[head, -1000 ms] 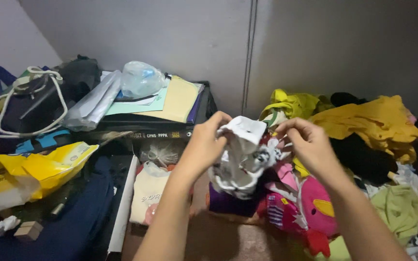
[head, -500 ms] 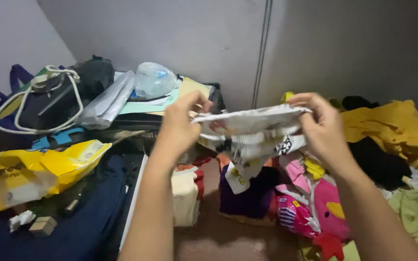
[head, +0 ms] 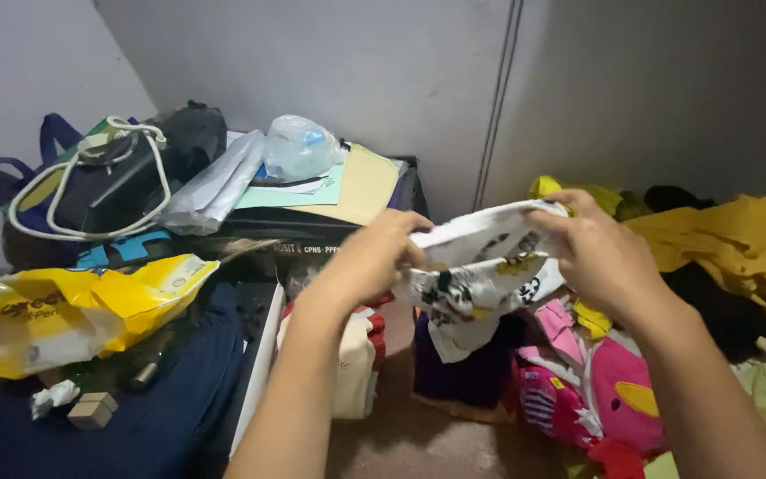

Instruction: Folding various pieces of laundry on a flat surface in a storage or bedroom area.

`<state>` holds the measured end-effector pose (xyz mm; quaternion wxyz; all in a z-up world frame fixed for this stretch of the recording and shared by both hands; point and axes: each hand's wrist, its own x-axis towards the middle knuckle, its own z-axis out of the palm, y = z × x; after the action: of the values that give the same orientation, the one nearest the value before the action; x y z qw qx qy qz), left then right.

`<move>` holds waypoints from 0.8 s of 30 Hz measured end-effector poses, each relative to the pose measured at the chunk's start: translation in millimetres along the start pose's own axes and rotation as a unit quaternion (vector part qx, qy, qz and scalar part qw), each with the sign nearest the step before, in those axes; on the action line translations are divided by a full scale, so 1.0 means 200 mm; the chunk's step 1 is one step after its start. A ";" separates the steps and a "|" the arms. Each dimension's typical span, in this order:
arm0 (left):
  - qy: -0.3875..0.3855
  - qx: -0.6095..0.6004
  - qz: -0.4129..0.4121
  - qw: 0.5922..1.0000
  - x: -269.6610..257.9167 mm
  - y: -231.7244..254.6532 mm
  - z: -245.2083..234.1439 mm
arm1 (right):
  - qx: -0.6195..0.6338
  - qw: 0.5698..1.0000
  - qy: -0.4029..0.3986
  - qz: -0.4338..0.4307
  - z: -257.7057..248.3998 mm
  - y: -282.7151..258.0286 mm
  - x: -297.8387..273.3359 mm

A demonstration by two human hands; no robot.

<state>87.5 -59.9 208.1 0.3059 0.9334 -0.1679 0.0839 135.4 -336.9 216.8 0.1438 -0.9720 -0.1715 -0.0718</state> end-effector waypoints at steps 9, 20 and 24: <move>0.062 -0.286 0.084 0.953 0.02 -0.18 0.04 | -0.050 0.995 0.029 0.084 -0.04 0.10 -0.06; 0.211 -0.112 -0.135 0.962 0.07 -0.06 -0.02 | 0.508 0.852 0.012 -0.125 -0.05 0.19 -0.08; 0.240 -0.392 0.057 0.886 0.13 0.05 -0.12 | 0.713 0.671 0.010 -0.203 -0.03 0.28 0.01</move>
<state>107.1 -59.6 239.0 0.6722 0.6779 -0.1610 0.2504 156.1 -388.0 209.6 0.7770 -0.5139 -0.3619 0.0354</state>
